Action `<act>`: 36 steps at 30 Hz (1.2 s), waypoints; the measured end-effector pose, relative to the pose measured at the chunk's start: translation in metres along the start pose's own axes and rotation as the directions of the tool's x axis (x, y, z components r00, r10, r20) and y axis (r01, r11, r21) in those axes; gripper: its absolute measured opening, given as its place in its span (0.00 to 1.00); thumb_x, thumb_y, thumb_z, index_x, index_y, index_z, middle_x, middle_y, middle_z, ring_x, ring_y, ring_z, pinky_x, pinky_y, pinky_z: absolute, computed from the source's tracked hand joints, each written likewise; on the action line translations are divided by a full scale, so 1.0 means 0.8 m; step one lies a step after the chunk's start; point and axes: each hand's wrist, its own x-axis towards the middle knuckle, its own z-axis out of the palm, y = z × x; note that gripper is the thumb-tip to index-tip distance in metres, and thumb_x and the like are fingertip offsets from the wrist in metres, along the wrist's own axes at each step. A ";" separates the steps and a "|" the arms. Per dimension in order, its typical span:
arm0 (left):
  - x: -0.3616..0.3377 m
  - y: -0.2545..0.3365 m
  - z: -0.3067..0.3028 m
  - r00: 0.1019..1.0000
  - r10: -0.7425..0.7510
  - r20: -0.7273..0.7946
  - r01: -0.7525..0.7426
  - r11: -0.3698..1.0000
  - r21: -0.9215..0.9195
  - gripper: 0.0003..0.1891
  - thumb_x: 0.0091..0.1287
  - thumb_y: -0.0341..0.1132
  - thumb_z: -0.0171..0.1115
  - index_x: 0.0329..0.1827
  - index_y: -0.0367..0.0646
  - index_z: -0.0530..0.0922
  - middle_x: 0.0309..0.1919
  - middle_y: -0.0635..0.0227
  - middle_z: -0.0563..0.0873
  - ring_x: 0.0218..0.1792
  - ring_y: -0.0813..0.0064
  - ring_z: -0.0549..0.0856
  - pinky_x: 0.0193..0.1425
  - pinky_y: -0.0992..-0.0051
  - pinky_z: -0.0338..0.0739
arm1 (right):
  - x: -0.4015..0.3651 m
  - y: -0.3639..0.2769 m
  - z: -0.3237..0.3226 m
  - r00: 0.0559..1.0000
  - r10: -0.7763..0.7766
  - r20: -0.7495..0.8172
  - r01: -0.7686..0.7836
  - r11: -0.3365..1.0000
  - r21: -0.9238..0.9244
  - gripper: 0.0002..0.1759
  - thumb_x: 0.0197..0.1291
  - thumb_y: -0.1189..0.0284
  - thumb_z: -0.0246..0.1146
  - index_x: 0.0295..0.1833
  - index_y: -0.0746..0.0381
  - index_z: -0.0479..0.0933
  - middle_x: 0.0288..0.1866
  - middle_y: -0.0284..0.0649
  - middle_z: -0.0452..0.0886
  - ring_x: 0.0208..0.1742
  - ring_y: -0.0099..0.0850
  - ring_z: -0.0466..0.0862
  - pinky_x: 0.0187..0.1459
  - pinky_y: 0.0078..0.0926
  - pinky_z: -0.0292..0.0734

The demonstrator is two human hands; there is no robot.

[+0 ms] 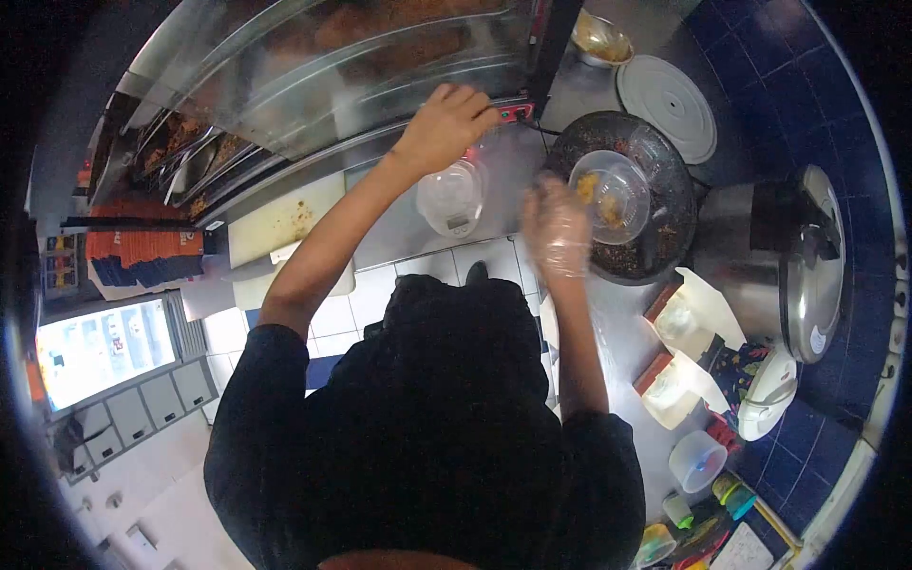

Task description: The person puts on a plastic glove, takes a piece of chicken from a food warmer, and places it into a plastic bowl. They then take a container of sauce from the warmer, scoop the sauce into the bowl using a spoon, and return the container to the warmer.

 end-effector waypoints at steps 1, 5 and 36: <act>0.007 0.002 0.006 0.998 0.058 -0.012 -0.058 0.998 0.003 0.12 0.56 0.31 0.60 0.45 0.47 0.79 0.41 0.70 0.80 0.49 0.68 0.79 0.57 0.66 0.71 | -0.009 -0.008 0.015 0.971 0.172 0.165 -0.177 0.984 0.013 0.19 0.60 0.65 0.65 0.51 0.66 0.77 0.30 0.52 0.83 0.35 0.51 0.85 0.40 0.47 0.78; 0.031 0.023 0.022 0.975 0.218 0.046 -0.214 0.974 -0.070 0.10 0.57 0.33 0.59 0.43 0.48 0.78 0.41 0.70 0.80 0.50 0.68 0.79 0.59 0.65 0.71 | -0.055 0.050 0.142 0.910 0.352 0.217 -0.400 0.884 0.242 0.26 0.60 0.60 0.67 0.55 0.69 0.73 0.27 0.49 0.83 0.34 0.49 0.85 0.40 0.44 0.78; -0.223 0.067 0.072 0.227 -0.818 0.528 0.794 -0.158 -0.587 0.23 0.67 0.42 0.65 0.58 0.35 0.74 0.40 0.51 0.86 0.34 0.62 0.89 0.38 0.67 0.82 | -0.063 0.057 0.176 0.430 0.691 0.581 -0.520 -0.337 0.785 0.18 0.67 0.63 0.58 0.53 0.67 0.70 0.35 0.48 0.83 0.28 0.35 0.83 0.32 0.35 0.84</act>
